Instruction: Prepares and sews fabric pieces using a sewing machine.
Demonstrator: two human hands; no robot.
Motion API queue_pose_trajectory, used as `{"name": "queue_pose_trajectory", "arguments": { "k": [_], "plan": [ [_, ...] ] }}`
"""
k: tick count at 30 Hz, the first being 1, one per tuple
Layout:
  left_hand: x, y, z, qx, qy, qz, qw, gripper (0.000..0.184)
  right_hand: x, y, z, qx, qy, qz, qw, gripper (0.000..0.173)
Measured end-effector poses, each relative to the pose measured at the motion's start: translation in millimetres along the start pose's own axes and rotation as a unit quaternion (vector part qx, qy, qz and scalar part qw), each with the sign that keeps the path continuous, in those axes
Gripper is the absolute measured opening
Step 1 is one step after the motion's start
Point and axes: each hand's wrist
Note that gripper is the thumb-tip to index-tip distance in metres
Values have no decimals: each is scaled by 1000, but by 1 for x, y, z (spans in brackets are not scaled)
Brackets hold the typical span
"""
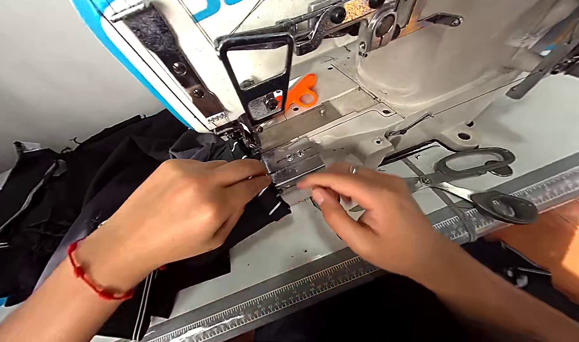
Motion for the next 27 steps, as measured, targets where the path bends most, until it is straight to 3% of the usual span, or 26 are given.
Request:
{"name": "queue_pose_trajectory", "arguments": {
  "k": [5,10,16,21,25,27],
  "plan": [
    [16,5,-2,-7,-10,-12,1000,24,-5,-14,40,-126,142,-52,980,32],
    [1,20,-17,-46,-33,-107,993,24,2,-14,54,-143,233,25,962,25],
    [-19,36,-13,-4,29,8,1000,32,15,-3,64,-95,233,156,955,15],
    [-9,28,-16,20,-19,120,992,35,14,1,64,-17,254,157,954,13],
    [-7,28,-20,23,-60,119,991,28,14,0,65,-28,269,157,950,14],
    [-11,29,-17,25,-41,71,996,26,13,3,63,-31,260,177,949,18]
  ]
}}
Point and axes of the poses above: each hand's wrist, its own z-axis towards the middle knuckle, its own x-axis out of the palm, y = z × x, and after that the axes turned 10 degrees about z, right-handed
